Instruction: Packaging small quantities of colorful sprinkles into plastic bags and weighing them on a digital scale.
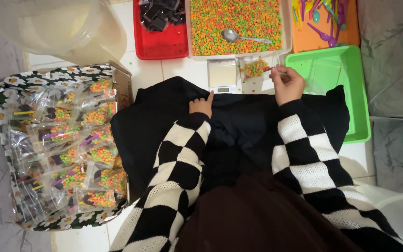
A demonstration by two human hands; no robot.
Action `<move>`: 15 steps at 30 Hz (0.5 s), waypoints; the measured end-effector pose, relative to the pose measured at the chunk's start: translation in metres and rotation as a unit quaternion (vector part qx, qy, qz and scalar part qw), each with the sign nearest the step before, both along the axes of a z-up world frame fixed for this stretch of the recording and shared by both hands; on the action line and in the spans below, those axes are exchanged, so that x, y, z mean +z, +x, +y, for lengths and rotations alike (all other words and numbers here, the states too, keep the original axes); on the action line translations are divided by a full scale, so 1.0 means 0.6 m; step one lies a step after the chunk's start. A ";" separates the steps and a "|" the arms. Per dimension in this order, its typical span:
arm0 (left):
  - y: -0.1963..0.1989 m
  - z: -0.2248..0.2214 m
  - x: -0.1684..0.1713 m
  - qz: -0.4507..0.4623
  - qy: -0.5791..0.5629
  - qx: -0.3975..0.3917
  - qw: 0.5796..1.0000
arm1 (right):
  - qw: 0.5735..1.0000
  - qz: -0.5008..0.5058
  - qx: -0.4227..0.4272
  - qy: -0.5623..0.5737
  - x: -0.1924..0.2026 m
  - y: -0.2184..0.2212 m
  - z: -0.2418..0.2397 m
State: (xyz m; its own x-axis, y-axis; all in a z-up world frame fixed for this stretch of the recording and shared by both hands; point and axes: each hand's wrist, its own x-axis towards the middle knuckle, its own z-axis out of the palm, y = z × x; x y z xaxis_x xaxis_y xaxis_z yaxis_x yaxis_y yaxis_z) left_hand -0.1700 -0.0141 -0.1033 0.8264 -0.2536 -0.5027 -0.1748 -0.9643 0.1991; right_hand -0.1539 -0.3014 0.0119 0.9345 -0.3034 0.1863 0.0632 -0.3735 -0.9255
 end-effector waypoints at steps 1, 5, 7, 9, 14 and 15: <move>0.001 0.001 -0.002 0.000 0.000 0.001 1.000 | 1.000 0.000 0.001 0.000 0.000 0.000 0.000; 0.001 0.003 0.000 0.017 -0.010 0.011 1.000 | 1.000 0.001 0.000 -0.007 0.009 -0.002 0.006; -0.003 0.002 0.009 0.017 -0.007 0.010 1.000 | 1.000 -0.002 -0.006 -0.010 0.011 -0.002 0.006; -0.013 0.005 0.022 -0.014 -0.028 0.019 0.999 | 1.000 0.013 0.006 -0.017 0.006 -0.001 0.003; -0.060 0.011 -0.056 -0.124 -0.028 0.019 0.992 | 1.000 0.018 0.005 -0.016 -0.001 0.003 0.006; -0.072 0.012 -0.095 -0.170 -0.030 0.015 0.985 | 1.000 0.014 0.006 -0.013 -0.004 0.005 0.006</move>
State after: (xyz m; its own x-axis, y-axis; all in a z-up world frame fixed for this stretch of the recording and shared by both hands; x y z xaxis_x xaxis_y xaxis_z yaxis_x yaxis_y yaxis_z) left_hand -0.2131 -0.0067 -0.1601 0.9520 -0.2468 -0.1810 -0.2120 -0.9582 0.1919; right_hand -0.1510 -0.2975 0.0097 0.9429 -0.2884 0.1667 0.0411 -0.3960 -0.9173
